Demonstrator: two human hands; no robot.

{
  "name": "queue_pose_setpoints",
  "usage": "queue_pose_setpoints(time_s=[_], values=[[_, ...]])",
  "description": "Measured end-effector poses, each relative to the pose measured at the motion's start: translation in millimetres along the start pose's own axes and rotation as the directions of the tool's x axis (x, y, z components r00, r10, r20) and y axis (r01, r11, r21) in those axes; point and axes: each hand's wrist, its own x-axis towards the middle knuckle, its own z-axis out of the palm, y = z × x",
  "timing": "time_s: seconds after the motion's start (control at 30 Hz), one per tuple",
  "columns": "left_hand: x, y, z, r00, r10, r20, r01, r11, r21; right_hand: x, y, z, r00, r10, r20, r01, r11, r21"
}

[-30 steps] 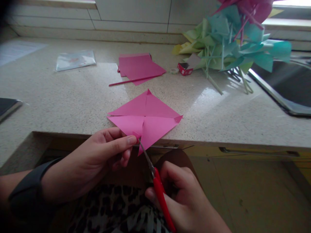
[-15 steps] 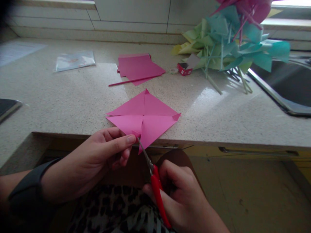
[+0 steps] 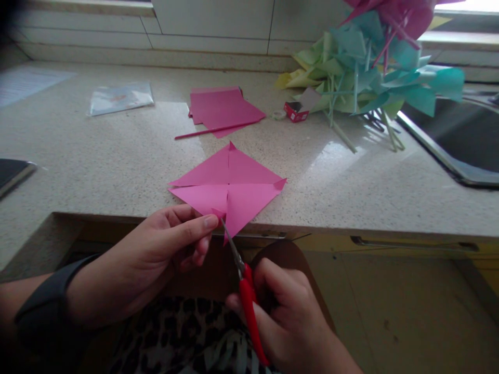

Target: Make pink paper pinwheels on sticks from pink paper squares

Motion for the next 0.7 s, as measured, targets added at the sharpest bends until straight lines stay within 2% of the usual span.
queue_pose_setpoints(time_s=[0.1,0.2,0.3,0.4,0.57,0.7], values=[[0,2,0.2,1.0,0.002,-0.009,-0.002,1.0,0.004,0,-4,-1,1.0,0.022,-0.006,-0.022,1.0,-0.005],[0,4,-1.0,1.0,0.026,0.012,-0.027,0.999,0.034,-3,-7,-5,0.995,0.098,-0.015,-0.097,0.994,0.056],[1,6,-3.3,0.998,0.056,0.035,-0.059,0.994,0.094,-7,-7,-9,0.977,0.2,0.078,-0.213,0.952,0.221],[2,7,-5.3,0.997,0.05,0.059,-0.058,0.988,0.141,-11,-1,-10,0.946,0.264,0.19,-0.318,0.871,0.375],[2,5,-5.6,0.996,0.026,0.089,-0.038,0.991,0.127,-13,5,-7,0.923,0.25,0.292,-0.377,0.739,0.558],[2,3,-5.5,0.995,0.009,0.102,-0.022,0.992,0.128,-12,5,-6,0.924,0.24,0.299,-0.376,0.722,0.582]])
